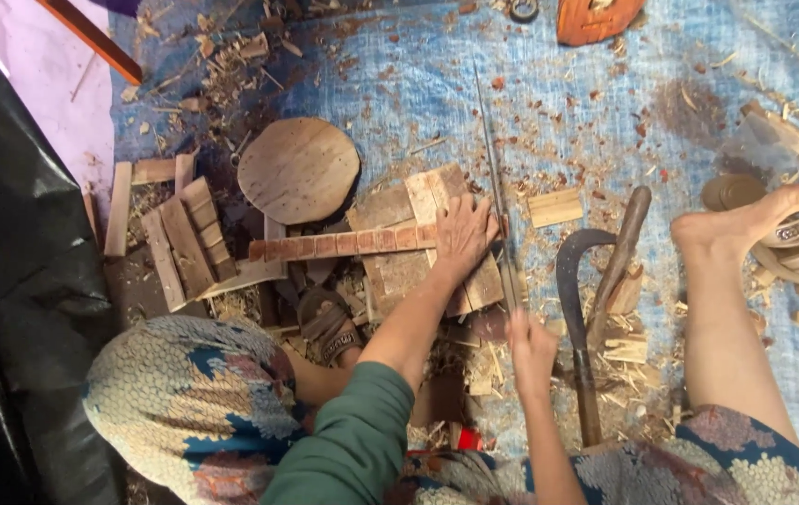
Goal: Refining the shape of a wooden instrument neck using a saw and sanding tools.
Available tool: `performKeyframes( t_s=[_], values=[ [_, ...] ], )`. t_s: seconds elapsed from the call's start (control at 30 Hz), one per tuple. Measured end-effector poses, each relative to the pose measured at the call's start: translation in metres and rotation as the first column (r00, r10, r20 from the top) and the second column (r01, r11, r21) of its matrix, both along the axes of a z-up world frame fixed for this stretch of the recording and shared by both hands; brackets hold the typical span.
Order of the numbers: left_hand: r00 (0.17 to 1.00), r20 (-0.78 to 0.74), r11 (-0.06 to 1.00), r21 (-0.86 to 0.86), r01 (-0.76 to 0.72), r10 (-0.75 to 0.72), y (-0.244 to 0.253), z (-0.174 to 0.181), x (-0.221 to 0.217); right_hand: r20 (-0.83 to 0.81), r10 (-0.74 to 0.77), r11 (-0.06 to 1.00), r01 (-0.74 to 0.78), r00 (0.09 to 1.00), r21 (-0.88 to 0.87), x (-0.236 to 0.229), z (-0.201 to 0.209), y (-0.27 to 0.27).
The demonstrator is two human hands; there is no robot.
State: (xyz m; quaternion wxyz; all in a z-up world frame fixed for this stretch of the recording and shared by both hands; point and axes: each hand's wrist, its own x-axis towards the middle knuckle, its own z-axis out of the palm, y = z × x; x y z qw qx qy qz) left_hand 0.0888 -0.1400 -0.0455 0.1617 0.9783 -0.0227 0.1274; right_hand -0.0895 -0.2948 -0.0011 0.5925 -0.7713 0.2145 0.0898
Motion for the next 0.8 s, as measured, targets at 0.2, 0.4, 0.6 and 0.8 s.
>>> performKeyframes(
  t_s=[0.2, 0.4, 0.6, 0.8],
  values=[
    [1.0, -0.023, 0.999, -0.047, -0.012, 0.011, -0.001, -0.004, -0.003, -0.061, -0.059, 0.997, 0.056, 0.996, -0.059, -0.037, 0.01, -0.005],
    [0.999, 0.026, 0.998, 0.063, -0.03, 0.028, -0.001, 0.004, 0.004, 0.1, -0.007, 0.996, 0.016, 0.995, -0.082, 0.005, 0.008, 0.003],
    [1.0, -0.005, 0.997, -0.074, -0.017, 0.017, 0.0, 0.003, -0.001, -0.009, -0.016, 1.0, 0.016, 1.0, 0.009, -0.041, -0.003, -0.012],
    [0.996, 0.084, 0.999, 0.039, -0.026, 0.022, 0.001, -0.011, 0.011, 0.094, 0.015, 0.993, -0.004, 0.995, -0.118, 0.002, 0.003, 0.003]
  ],
)
